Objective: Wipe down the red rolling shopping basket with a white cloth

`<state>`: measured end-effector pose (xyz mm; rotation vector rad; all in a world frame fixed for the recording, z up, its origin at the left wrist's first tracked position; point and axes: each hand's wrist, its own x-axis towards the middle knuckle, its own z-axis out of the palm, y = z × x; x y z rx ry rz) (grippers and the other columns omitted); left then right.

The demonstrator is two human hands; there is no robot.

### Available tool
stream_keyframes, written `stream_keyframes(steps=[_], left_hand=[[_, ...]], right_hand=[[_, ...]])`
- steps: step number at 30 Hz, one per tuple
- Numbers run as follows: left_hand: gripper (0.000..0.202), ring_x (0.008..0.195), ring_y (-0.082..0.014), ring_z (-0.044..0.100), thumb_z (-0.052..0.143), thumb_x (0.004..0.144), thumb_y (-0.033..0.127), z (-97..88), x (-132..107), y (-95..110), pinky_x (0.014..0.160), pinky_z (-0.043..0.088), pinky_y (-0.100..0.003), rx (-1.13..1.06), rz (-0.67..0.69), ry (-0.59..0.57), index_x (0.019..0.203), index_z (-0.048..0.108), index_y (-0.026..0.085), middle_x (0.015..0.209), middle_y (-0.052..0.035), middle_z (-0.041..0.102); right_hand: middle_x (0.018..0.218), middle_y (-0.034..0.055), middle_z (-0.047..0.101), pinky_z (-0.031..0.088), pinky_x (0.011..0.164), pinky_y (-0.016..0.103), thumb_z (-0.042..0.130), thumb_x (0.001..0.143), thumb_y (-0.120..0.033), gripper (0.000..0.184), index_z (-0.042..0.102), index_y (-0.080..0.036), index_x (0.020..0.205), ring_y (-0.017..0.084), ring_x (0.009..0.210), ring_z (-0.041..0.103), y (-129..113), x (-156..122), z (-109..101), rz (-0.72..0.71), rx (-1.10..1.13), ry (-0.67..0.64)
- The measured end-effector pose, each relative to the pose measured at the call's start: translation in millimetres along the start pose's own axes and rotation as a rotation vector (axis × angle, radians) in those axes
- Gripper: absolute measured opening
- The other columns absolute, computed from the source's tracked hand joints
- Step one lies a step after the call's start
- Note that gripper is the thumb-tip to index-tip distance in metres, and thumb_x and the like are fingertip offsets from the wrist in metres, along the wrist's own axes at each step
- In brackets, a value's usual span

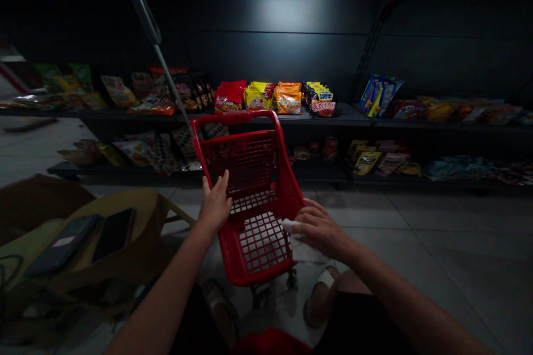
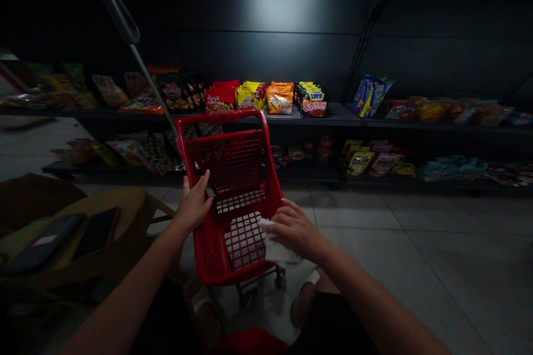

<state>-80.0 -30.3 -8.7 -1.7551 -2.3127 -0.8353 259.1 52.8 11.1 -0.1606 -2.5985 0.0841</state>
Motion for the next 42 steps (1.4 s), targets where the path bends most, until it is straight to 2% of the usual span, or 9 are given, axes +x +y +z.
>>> stream_keyframes(steps=[8,13,18,21,26,30,34,38,42], left_hand=[[0.077,0.128,-0.0245,0.058,0.051,0.085,0.016,1.7,7,15,0.124,-0.008,-0.058,0.104,0.037,-0.049,0.157,0.024,0.016,0.128,-0.0113,0.069],[0.077,0.13,-0.025,0.056,0.052,0.086,0.019,-4.5,1,6,0.124,-0.003,-0.06,0.133,0.074,-0.033,0.157,0.024,0.016,0.134,-0.0131,0.064],[0.078,0.134,-0.0234,0.053,0.049,0.084,0.012,-18.5,-9,-4,0.123,-0.005,-0.061,0.128,0.188,-0.109,0.157,0.021,0.017,0.139,-0.0131,0.06],[0.077,0.133,-0.0219,0.054,0.046,0.084,0.01,-25.3,-11,-4,0.123,-0.006,-0.061,0.08,0.21,-0.15,0.157,0.021,0.017,0.136,-0.0117,0.062],[0.077,0.134,-0.0195,0.052,0.047,0.087,0.013,-23.8,-8,0,0.123,-0.008,-0.058,-0.031,0.227,-0.176,0.158,0.018,0.022,0.132,-0.0067,0.064],[0.077,0.153,-0.023,0.021,0.047,0.089,0.017,-14.7,-7,3,0.125,0.008,-0.057,-0.178,0.131,-0.07,0.159,0.015,0.027,0.162,-0.0086,0.032],[0.084,0.155,-0.0258,-0.001,0.05,0.09,0.022,-2.6,-4,4,0.124,0.02,-0.049,-0.319,-0.113,0.045,0.16,0.004,0.024,0.169,-0.0094,-0.007],[0.081,0.153,-0.0294,0.016,0.048,0.091,0.026,7.3,0,0,0.124,0.021,-0.049,-0.396,-0.341,0.003,0.159,0.007,0.011,0.166,-0.0191,0.017],[0.067,0.143,-0.0264,0.042,0.042,0.093,0.025,8.1,1,5,0.12,0.033,-0.046,-0.489,-0.283,-0.091,0.157,0.024,0.016,0.156,-0.0129,0.043]], right_hand=[[0.104,0.0076,0.066,0.05,0.092,0.039,0.058,0.095,-0.027,0.018,0.068,-0.025,0.109,0.024,0.102,0.057,72,43,17,0.47,-0.065,0.222],[0.133,0.008,0.053,0.049,0.102,0.042,0.064,0.089,-0.023,0.022,0.068,-0.027,0.11,0.025,0.122,0.053,5,15,26,0.476,0.109,0.164],[0.133,0.0069,0.055,0.05,0.101,0.043,0.055,0.094,-0.017,0.033,0.066,-0.032,0.121,0.025,0.123,0.049,-50,-10,17,0.447,0.03,0.041],[0.127,0.006,0.061,0.05,0.098,0.042,0.054,0.097,-0.021,0.036,0.062,-0.033,0.129,0.024,0.117,0.051,-18,13,17,0.451,0.033,0.039],[0.122,0.0098,0.064,0.049,0.095,0.044,0.056,0.095,-0.023,0.028,0.07,-0.027,0.119,0.027,0.109,0.053,88,84,29,0.486,-0.048,0.18],[0.114,0.0103,0.065,0.045,0.098,0.048,0.056,0.094,-0.023,0.026,0.073,-0.026,0.113,0.027,0.108,0.055,120,101,36,0.507,-0.05,0.291],[0.107,0.0072,0.067,0.044,0.099,0.047,0.058,0.095,-0.027,0.023,0.073,-0.029,0.112,0.025,0.106,0.057,71,59,36,0.469,0.003,0.284],[0.118,0.0049,0.067,0.038,0.11,0.053,0.058,0.095,-0.024,0.023,0.071,-0.032,0.112,0.027,0.125,0.05,-22,2,27,0.436,0.084,0.254],[0.117,0.004,0.067,0.04,0.111,0.051,0.059,0.093,-0.019,0.02,0.072,-0.031,0.103,0.026,0.131,0.047,-70,-30,13,0.364,0.218,0.188]])
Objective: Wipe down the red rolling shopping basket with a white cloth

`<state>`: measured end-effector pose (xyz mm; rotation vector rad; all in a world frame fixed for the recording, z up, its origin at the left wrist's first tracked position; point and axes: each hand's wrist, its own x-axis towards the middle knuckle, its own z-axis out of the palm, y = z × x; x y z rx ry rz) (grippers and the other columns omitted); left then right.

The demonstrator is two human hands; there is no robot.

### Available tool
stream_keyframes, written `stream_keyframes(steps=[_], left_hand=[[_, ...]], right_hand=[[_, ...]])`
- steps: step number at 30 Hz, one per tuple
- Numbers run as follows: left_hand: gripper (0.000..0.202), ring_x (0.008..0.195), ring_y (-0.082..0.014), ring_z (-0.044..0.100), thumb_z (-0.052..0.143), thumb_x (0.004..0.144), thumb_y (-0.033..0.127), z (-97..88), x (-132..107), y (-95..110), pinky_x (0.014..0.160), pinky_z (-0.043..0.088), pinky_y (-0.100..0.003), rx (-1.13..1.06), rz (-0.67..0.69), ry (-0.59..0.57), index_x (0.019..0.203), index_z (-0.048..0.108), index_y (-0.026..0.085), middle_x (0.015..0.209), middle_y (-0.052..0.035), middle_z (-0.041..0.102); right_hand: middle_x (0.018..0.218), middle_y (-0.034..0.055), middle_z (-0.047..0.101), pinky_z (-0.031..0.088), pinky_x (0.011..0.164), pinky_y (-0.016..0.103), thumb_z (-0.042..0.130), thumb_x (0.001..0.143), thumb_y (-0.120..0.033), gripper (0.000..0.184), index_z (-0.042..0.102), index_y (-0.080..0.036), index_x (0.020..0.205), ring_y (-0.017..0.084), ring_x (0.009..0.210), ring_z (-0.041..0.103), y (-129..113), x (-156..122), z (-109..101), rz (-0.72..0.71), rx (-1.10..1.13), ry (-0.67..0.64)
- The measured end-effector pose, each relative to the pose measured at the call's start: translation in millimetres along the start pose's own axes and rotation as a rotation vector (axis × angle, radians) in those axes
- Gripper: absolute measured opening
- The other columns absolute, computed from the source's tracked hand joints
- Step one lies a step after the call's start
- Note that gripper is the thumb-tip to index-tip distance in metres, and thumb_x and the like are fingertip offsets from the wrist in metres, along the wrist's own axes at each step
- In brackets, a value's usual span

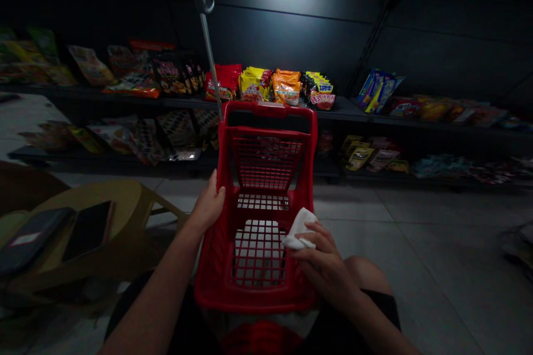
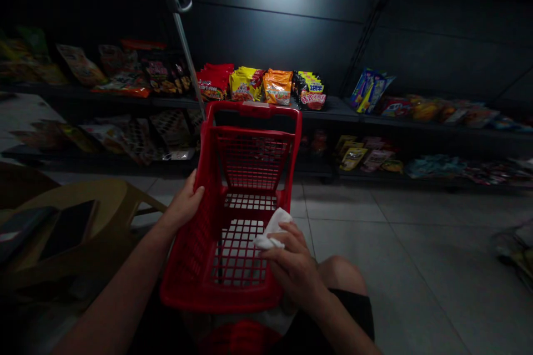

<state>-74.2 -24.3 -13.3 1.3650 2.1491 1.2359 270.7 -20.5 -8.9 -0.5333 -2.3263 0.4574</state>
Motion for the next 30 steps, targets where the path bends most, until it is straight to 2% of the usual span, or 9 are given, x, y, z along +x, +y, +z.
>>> stream_keyframes(steps=[1,3,9,12,15,19,24,27,30], left_hand=[[0.066,0.142,-0.0254,0.043,0.042,0.093,0.025,0.8,-1,3,0.12,0.034,-0.046,-0.011,0.03,-0.014,0.156,0.025,0.018,0.156,-0.0112,0.044],[0.066,0.141,-0.0246,0.045,0.041,0.092,0.023,3.4,-4,11,0.119,0.035,-0.045,-0.006,0.082,-0.035,0.156,0.026,0.018,0.155,-0.0104,0.044],[0.068,0.137,-0.0269,0.05,0.04,0.091,0.022,21.1,-7,29,0.117,0.038,-0.046,0.036,0.063,-0.072,0.156,0.023,0.014,0.153,-0.0143,0.047],[0.07,0.14,-0.0274,0.047,0.041,0.09,0.022,30.3,-4,30,0.117,0.038,-0.046,0.028,0.02,-0.025,0.157,0.022,0.013,0.155,-0.0146,0.044],[0.075,0.14,-0.0303,0.046,0.043,0.091,0.024,33.2,0,29,0.116,0.039,-0.05,0.053,-0.028,0.012,0.159,0.014,0.011,0.155,-0.0167,0.043],[0.078,0.142,-0.0305,0.043,0.042,0.091,0.023,30.6,3,31,0.114,0.04,-0.049,0.07,-0.024,0.016,0.16,0.009,0.011,0.158,-0.0163,0.038],[0.078,0.141,-0.0285,0.045,0.043,0.09,0.02,30.7,4,35,0.114,0.041,-0.047,0.063,0.005,0.028,0.16,0.01,0.014,0.16,-0.0145,0.033],[0.079,0.139,-0.0271,0.048,0.044,0.089,0.019,32.4,7,37,0.113,0.042,-0.046,0.077,0.017,0.032,0.16,0.009,0.015,0.159,-0.0136,0.036],[0.081,0.133,-0.027,0.054,0.044,0.089,0.019,33.3,13,38,0.109,0.045,-0.045,0.132,-0.004,0.025,0.161,0.008,0.019,0.156,-0.0131,0.043]], right_hand=[[0.117,0.0039,0.067,0.041,0.11,0.05,0.059,0.093,-0.019,0.02,0.072,-0.031,0.102,0.025,0.129,0.049,4,1,-4,-0.012,0.011,-0.017],[0.116,0.004,0.067,0.041,0.109,0.05,0.059,0.094,-0.021,0.019,0.072,-0.03,0.103,0.024,0.122,0.054,30,17,-14,-0.032,-0.005,-0.012],[0.109,0.0076,0.065,0.045,0.102,0.045,0.056,0.096,-0.033,0.021,0.075,-0.026,0.101,0.023,0.11,0.057,152,117,-42,0.0,-0.11,0.128],[0.105,0.0071,0.066,0.043,0.104,0.046,0.056,0.095,-0.035,0.022,0.076,-0.026,0.098,0.024,0.11,0.057,171,140,-45,0.048,-0.097,0.204],[0.105,0.0066,0.067,0.045,0.102,0.046,0.059,0.094,-0.035,0.02,0.076,-0.026,0.098,0.024,0.111,0.058,148,121,-39,0.055,-0.012,0.183],[0.108,0.006,0.068,0.047,0.101,0.045,0.061,0.093,-0.03,0.015,0.075,-0.027,0.098,0.023,0.112,0.058,84,59,-33,0.062,0.081,0.056],[0.115,0.0067,0.068,0.05,0.102,0.045,0.061,0.093,-0.027,0.017,0.075,-0.029,0.103,0.023,0.117,0.059,17,-9,-36,0.145,0.118,0.016],[0.112,0.0059,0.069,0.047,0.107,0.049,0.062,0.092,-0.025,0.018,0.074,-0.03,0.105,0.024,0.113,0.061,-7,-29,-33,0.153,0.075,0.014],[0.113,0.0062,0.068,0.041,0.112,0.056,0.06,0.092,-0.021,0.026,0.072,-0.031,0.113,0.026,0.117,0.059,-25,-35,-22,0.123,-0.06,0.0]])
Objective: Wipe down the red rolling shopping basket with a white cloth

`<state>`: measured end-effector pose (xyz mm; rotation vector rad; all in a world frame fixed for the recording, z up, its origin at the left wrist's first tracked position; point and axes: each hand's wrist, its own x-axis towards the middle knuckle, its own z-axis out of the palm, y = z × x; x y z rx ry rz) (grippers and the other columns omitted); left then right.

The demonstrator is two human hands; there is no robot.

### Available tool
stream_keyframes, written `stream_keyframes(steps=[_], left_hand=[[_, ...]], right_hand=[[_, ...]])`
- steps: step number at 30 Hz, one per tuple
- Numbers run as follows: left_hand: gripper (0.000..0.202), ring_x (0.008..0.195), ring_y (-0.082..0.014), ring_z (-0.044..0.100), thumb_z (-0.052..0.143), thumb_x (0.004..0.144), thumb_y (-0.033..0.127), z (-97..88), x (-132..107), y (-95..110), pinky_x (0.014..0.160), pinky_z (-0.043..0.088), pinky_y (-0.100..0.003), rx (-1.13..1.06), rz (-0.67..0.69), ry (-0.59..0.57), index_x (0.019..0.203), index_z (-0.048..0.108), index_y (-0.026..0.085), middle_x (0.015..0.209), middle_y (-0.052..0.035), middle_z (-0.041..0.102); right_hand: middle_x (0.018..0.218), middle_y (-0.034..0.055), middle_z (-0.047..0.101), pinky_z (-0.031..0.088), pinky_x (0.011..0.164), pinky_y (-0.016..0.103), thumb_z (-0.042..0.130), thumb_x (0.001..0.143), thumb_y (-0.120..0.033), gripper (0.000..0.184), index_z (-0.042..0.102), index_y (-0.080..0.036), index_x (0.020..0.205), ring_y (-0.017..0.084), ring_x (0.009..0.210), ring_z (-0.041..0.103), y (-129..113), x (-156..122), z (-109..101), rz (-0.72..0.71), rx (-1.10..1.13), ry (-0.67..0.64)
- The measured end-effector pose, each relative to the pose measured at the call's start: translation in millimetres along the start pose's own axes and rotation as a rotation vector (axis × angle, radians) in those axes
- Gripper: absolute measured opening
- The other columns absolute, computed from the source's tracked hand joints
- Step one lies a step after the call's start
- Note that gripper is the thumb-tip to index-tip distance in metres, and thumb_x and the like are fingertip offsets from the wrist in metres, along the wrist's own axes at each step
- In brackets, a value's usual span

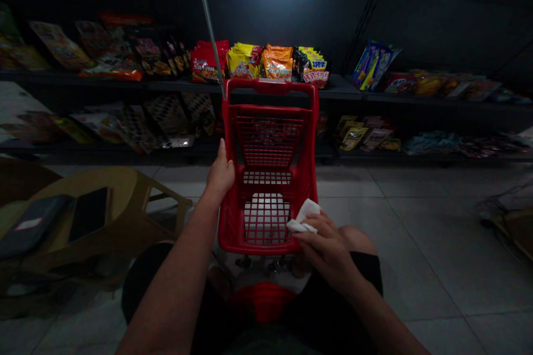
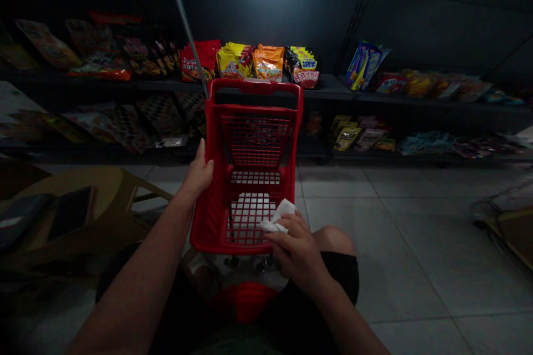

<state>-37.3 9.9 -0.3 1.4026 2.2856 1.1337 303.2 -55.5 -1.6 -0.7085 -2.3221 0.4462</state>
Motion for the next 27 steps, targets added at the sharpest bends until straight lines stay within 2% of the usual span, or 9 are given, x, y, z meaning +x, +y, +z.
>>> stream_keyframes(steps=[3,6,8,11,14,16,19,24,27], left_hand=[[0.08,0.122,-0.0289,0.063,0.044,0.09,0.021,-0.2,7,0,0.101,0.049,-0.046,0.08,-0.027,-0.01,0.161,0.006,0.019,0.147,-0.0161,0.054],[0.08,0.11,-0.0306,0.068,0.043,0.091,0.023,-1.3,13,-1,0.095,0.051,-0.047,0.165,-0.055,-0.021,0.16,0.005,0.017,0.132,-0.0191,0.065],[0.077,0.108,-0.0316,0.069,0.042,0.092,0.024,-2.6,17,-2,0.094,0.051,-0.048,0.209,-0.058,-0.023,0.16,0.009,0.016,0.13,-0.02,0.066],[0.072,0.113,-0.032,0.066,0.039,0.092,0.023,-5.2,23,-6,0.097,0.049,-0.047,0.233,-0.028,-0.029,0.16,0.016,0.016,0.135,-0.0198,0.063],[0.072,0.115,-0.0307,0.065,0.039,0.091,0.022,-9.1,29,-11,0.1,0.047,-0.046,0.232,-0.018,-0.044,0.16,0.016,0.016,0.136,-0.0181,0.063],[0.073,0.116,-0.031,0.065,0.04,0.091,0.022,-12.4,32,-15,0.102,0.047,-0.046,0.234,-0.021,-0.051,0.16,0.016,0.016,0.138,-0.018,0.061],[0.074,0.119,-0.0316,0.064,0.041,0.091,0.022,-16.5,34,-20,0.103,0.046,-0.048,0.216,-0.034,-0.051,0.16,0.015,0.016,0.142,-0.0182,0.057],[0.076,0.134,-0.0281,0.052,0.043,0.087,0.016,-13.6,37,-28,0.112,0.041,-0.046,0.052,-0.019,0.027,0.158,0.019,0.015,0.153,-0.0149,0.046],[0.076,0.141,-0.0235,0.044,0.043,0.084,0.011,-8.6,39,-31,0.117,0.036,-0.04,-0.045,-0.008,0.111,0.157,0.023,0.015,0.157,-0.0118,0.041]], right_hand=[[0.117,0.0079,0.068,0.04,0.112,0.059,0.06,0.091,-0.018,0.031,0.07,-0.031,0.117,0.028,0.115,0.059,-18,3,20,0.027,-0.189,0.055],[0.114,0.0064,0.07,0.05,0.1,0.049,0.059,0.093,-0.021,0.026,0.071,-0.032,0.113,0.026,0.104,0.062,-41,15,50,0.012,-0.222,0.098],[0.117,0.0049,0.07,0.054,0.093,0.042,0.057,0.095,-0.025,0.027,0.068,-0.033,0.119,0.024,0.105,0.063,-61,27,72,-0.046,-0.162,0.065],[0.129,0.0042,0.066,0.052,0.099,0.036,0.051,0.099,-0.029,0.038,0.056,-0.03,0.137,0.02,0.116,0.06,-86,44,100,-0.162,-0.065,-0.034],[0.137,0.0052,0.061,0.05,0.103,0.036,0.049,0.101,-0.031,0.04,0.052,-0.026,0.14,0.021,0.121,0.057,-90,53,112,-0.264,-0.077,-0.091],[0.137,0.0071,0.061,0.052,0.097,0.038,0.051,0.1,-0.029,0.036,0.056,-0.024,0.135,0.023,0.116,0.059,-77,51,106,-0.301,-0.131,-0.109],[0.131,0.0097,0.064,0.053,0.091,0.04,0.054,0.097,-0.023,0.033,0.06,-0.023,0.129,0.023,0.108,0.06,-40,40,75,-0.319,-0.18,-0.157],[0.129,0.0106,0.061,0.046,0.106,0.047,0.054,0.095,-0.018,0.028,0.064,-0.023,0.121,0.025,0.125,0.052,22,16,12,-0.323,-0.203,-0.174],[0.125,0.0099,0.06,0.04,0.113,0.051,0.049,0.095,-0.012,0.027,0.065,-0.022,0.114,0.023,0.125,0.052,32,15,11,-0.284,-0.226,-0.084]])
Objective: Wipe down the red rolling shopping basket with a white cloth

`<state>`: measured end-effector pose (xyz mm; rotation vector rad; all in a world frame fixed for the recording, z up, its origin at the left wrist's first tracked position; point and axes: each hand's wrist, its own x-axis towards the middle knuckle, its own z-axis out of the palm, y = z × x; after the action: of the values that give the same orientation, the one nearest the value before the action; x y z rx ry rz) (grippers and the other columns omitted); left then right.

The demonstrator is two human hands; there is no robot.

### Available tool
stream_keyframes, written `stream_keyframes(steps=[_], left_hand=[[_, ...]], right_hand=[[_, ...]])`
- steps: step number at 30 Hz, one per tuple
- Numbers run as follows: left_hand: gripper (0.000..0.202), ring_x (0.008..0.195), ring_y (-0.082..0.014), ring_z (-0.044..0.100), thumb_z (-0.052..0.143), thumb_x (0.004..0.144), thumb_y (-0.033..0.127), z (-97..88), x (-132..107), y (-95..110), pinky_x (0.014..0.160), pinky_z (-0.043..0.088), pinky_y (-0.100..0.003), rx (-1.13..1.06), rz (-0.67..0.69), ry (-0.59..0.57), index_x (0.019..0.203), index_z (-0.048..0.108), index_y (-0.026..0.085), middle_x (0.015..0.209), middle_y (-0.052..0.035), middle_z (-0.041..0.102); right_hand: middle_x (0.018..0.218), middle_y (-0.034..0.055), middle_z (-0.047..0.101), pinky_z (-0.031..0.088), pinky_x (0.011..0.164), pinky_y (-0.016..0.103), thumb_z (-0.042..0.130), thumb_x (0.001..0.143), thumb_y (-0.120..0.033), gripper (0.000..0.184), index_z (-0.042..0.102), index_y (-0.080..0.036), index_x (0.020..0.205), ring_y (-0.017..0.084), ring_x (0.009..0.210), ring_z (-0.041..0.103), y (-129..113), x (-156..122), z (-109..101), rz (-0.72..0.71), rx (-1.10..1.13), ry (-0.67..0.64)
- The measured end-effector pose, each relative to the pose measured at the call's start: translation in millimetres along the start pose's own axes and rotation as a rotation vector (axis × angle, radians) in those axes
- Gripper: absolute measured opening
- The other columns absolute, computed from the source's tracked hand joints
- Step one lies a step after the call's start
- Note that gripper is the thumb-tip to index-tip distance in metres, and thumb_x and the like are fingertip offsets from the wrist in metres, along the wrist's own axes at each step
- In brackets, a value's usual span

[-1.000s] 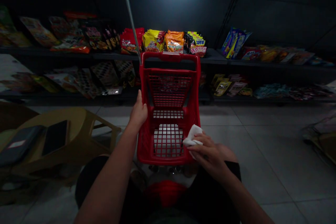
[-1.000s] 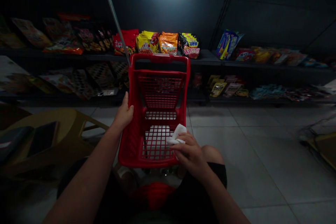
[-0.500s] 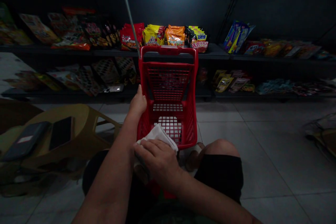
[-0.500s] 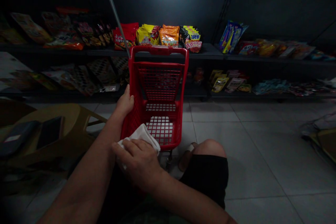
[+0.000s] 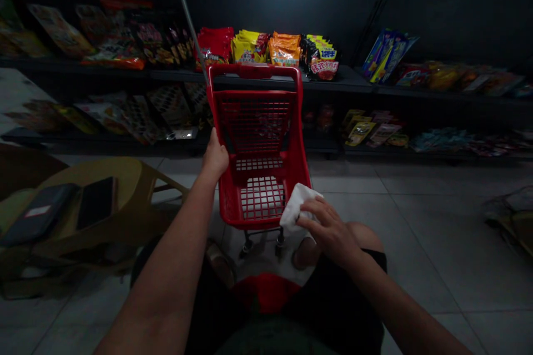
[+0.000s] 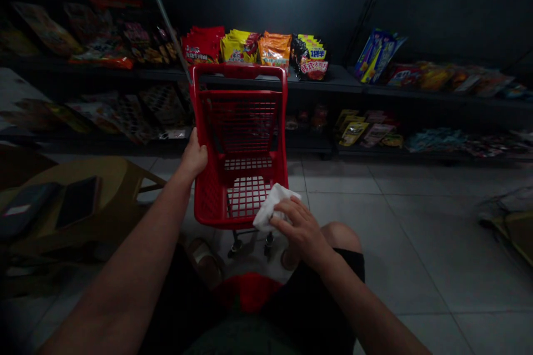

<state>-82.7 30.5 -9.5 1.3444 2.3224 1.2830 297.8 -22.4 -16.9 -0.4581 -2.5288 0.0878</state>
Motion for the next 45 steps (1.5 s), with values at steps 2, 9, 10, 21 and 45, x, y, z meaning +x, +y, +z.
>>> stream_keyframes(steps=[2,9,10,21,45], left_hand=[[0.075,0.142,-0.0235,0.043,0.044,0.084,0.01,1.2,0,-1,0.119,0.034,-0.04,-0.001,-0.015,0.03,0.156,0.025,0.015,0.157,-0.0114,0.042],[0.077,0.143,-0.0312,0.041,0.046,0.086,0.012,-12.6,4,-13,0.118,0.034,-0.049,0.117,-0.08,0.012,0.158,0.02,0.012,0.159,-0.0182,0.036],[0.078,0.144,-0.0302,0.039,0.047,0.085,0.012,-15.5,5,-16,0.119,0.033,-0.048,0.103,-0.074,0.008,0.158,0.02,0.013,0.16,-0.017,0.035],[0.079,0.133,-0.0237,0.054,0.056,0.08,0.012,-22.6,14,-36,0.116,0.039,-0.04,-0.033,-0.018,0.022,0.154,0.031,0.016,0.15,-0.0119,0.051],[0.09,0.116,-0.0257,0.066,0.062,0.072,0.017,-25.6,16,-40,0.103,0.049,-0.039,0.08,-0.014,0.004,0.155,0.029,0.022,0.137,-0.0103,0.063]], right_hand=[[0.123,0.0086,0.06,0.039,0.113,0.051,0.049,0.093,-0.009,0.029,0.065,-0.023,0.112,0.022,0.121,0.053,-12,13,13,0.049,0.007,0.051],[0.126,0.0088,0.061,0.048,0.091,0.04,0.056,0.095,-0.04,0.024,0.064,-0.021,0.107,0.024,0.104,0.056,-91,97,61,-0.081,0.106,-0.111],[0.125,0.0083,0.062,0.048,0.086,0.038,0.054,0.097,-0.041,0.025,0.063,-0.021,0.107,0.023,0.1,0.056,-96,104,65,-0.107,0.092,-0.129],[0.125,0.0055,0.063,0.046,0.092,0.036,0.051,0.1,-0.028,0.021,0.065,-0.024,0.115,0.02,0.11,0.057,-4,56,13,-0.128,0.067,-0.273],[0.101,0.0042,0.061,0.039,0.074,0.033,0.053,0.099,-0.026,0.014,0.058,-0.022,0.111,0.019,0.09,0.056,-61,110,56,-0.247,-0.035,-0.343]])
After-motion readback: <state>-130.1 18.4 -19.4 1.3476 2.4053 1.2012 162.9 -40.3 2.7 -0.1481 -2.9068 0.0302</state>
